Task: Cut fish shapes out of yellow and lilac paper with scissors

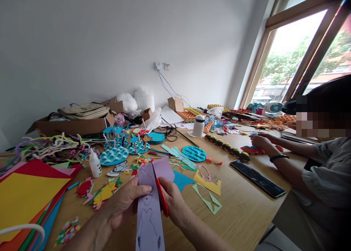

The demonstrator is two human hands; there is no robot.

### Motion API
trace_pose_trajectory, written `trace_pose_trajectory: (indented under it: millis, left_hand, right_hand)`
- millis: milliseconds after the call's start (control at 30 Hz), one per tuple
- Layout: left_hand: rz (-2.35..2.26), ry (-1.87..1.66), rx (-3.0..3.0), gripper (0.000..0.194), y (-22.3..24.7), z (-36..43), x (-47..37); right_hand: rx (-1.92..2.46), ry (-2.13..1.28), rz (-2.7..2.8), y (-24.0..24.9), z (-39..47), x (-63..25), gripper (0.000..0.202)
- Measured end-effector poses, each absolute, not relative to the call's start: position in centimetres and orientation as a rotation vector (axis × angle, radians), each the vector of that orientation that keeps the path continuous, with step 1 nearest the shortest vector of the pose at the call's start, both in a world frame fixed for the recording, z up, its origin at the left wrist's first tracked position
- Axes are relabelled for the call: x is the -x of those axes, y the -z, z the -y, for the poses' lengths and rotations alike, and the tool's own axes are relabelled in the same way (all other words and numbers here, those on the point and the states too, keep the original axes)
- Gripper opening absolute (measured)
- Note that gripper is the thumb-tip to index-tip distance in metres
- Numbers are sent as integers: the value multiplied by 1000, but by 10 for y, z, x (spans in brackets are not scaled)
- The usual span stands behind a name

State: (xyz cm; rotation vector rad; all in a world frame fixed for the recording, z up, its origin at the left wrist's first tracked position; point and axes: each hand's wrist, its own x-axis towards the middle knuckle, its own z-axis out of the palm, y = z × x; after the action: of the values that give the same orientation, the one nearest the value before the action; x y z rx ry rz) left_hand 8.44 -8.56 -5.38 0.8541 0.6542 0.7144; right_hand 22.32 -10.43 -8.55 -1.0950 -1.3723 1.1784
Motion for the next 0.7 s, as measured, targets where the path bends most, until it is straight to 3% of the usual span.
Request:
trace_pose_trajectory:
  millis: [333,700]
  left_hand:
    - [-710,-687,-889,29,52,87,-86]
    - [-915,-1017,-1153,34,50,81,-98]
  right_hand:
    - [1099,-1209,1316,91,99,-229,48]
    - [860,-1392,1219,64,102,-231,38]
